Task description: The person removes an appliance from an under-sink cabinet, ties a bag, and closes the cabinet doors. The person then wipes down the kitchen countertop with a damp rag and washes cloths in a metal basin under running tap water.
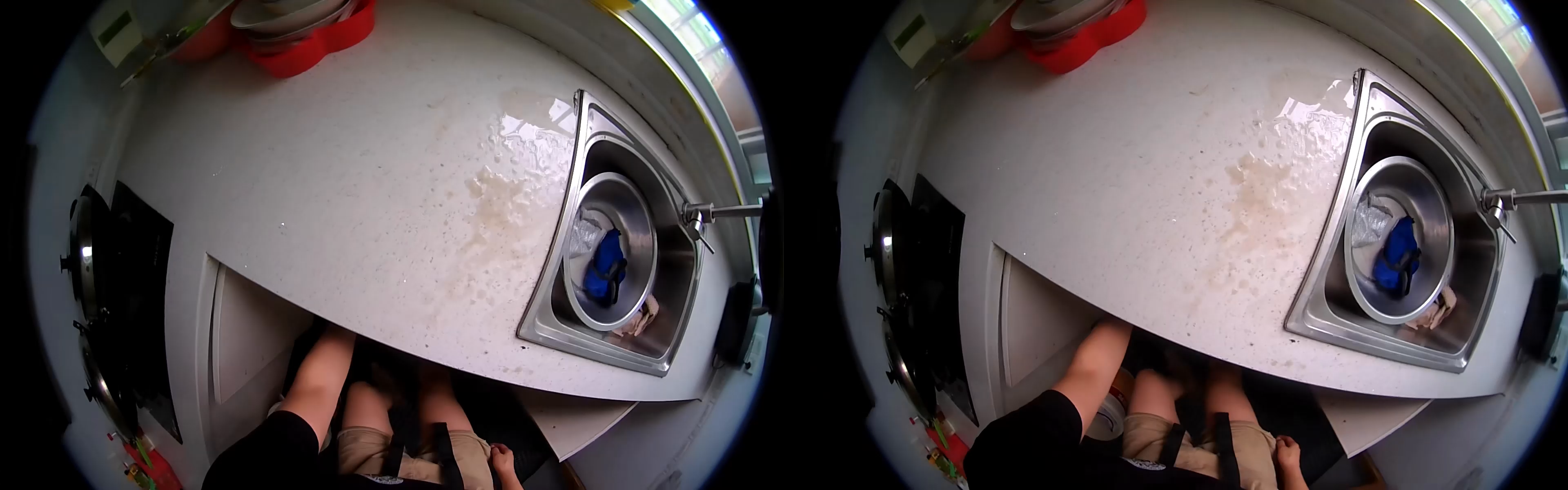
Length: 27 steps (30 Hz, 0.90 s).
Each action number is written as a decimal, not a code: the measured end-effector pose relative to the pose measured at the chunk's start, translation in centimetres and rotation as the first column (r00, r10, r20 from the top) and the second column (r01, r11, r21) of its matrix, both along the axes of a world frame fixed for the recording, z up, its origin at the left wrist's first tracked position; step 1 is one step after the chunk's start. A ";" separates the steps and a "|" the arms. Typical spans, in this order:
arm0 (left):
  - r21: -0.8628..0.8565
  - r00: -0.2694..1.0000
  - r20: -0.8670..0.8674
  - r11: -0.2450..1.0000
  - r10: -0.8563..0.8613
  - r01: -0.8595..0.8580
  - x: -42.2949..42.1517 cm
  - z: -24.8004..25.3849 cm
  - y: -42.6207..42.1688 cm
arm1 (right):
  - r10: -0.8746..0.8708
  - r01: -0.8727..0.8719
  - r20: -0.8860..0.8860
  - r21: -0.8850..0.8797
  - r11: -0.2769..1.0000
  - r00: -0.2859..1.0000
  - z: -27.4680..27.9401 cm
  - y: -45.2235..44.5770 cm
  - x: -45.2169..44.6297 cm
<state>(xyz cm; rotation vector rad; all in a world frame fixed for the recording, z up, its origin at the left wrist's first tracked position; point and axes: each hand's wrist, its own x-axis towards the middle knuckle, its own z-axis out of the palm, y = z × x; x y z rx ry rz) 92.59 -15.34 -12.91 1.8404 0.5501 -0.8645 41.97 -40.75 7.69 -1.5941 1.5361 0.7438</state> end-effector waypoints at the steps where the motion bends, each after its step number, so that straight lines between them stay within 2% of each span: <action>1: -0.005 1.000 0.014 1.000 -0.004 0.004 0.7 -0.1 -0.4 | 0.029 -0.029 0.020 -0.018 0.999 0.999 -0.5 0.3 -0.8; 3: -0.019 1.000 0.029 1.000 -0.012 0.013 1.2 -0.6 -0.6 | 0.085 -0.083 0.045 -0.056 0.995 0.995 -2.0 1.4 -3.1; 5: -0.040 1.000 0.014 0.999 0.000 0.000 0.9 -0.1 -0.2 | -0.202 0.200 0.016 0.063 0.978 0.979 -2.2 2.6 -3.9; 6: -0.057 1.000 0.004 0.998 0.009 -0.009 0.4 0.1 0.2 | -0.198 0.196 0.040 0.037 0.980 0.979 -1.9 3.3 -3.6; 7: -0.069 1.000 -0.013 0.997 0.023 -0.024 -0.4 0.8 0.9 | -0.304 0.298 0.068 0.088 0.951 0.950 -0.6 4.2 -1.9; 8: -0.081 0.999 -0.036 0.996 0.040 -0.043 -1.2 1.8 1.7 | -0.211 0.204 0.111 0.072 0.976 0.971 -1.1 4.8 -2.8; 9: -0.087 0.994 -0.077 0.993 0.072 -0.079 -2.7 2.7 3.0 | -0.264 0.249 0.100 0.141 0.958 0.960 -0.9 5.1 -3.0; 12: -0.084 0.920 -0.275 0.946 0.280 -0.313 -10.3 5.1 10.4 | -0.271 0.265 0.088 0.080 0.961 0.958 -0.2 6.9 -2.4; 13: -0.087 0.842 -0.345 0.879 0.415 -0.469 -13.8 5.6 14.2 | -0.279 0.274 0.079 0.071 0.959 0.957 0.1 7.2 -3.2; 14: -0.026 0.779 -0.373 0.834 0.504 -0.551 -16.2 8.0 17.2 | -0.303 0.299 0.118 0.056 0.953 0.946 0.3 7.7 -3.7; 15: 0.018 0.699 -0.383 0.761 0.604 -0.648 -19.2 8.4 21.2 | -0.332 0.328 0.099 0.054 0.943 0.938 1.5 8.6 -4.0; 17: 0.200 0.577 -0.223 0.616 0.786 -0.762 -21.5 12.6 25.1 | -0.381 0.379 0.088 0.043 0.924 0.920 3.0 9.4 -2.8; 19: 0.175 0.548 -0.115 0.560 0.828 -0.810 -21.5 16.6 27.9 | -0.431 0.430 0.068 0.027 0.902 0.900 3.6 9.6 -3.8; 21: 0.034 0.532 0.049 0.531 0.845 -0.846 -21.0 18.7 29.6 | -0.529 0.527 0.082 0.038 0.849 0.845 4.6 8.9 -5.0; 22: 0.052 0.523 0.125 0.521 0.843 -0.852 -18.8 21.8 28.4 | -0.588 0.591 0.081 -0.009 0.807 0.805 4.2 8.1 -5.9; 23: -0.022 0.551 0.156 0.560 0.820 -0.828 -18.2 21.3 30.0 | -0.603 0.609 0.111 -0.040 0.792 0.790 4.2 6.8 -6.5; 24: -0.079 0.495 0.208 0.519 0.844 -0.851 -18.2 20.4 30.6 | -0.616 0.627 0.130 -0.071 0.776 0.777 4.6 5.7 -7.9; 27: -0.023 0.483 0.172 0.493 0.859 -0.870 -17.1 19.9 31.6 | -0.641 0.673 0.226 -0.105 0.732 0.733 6.2 2.5 -10.1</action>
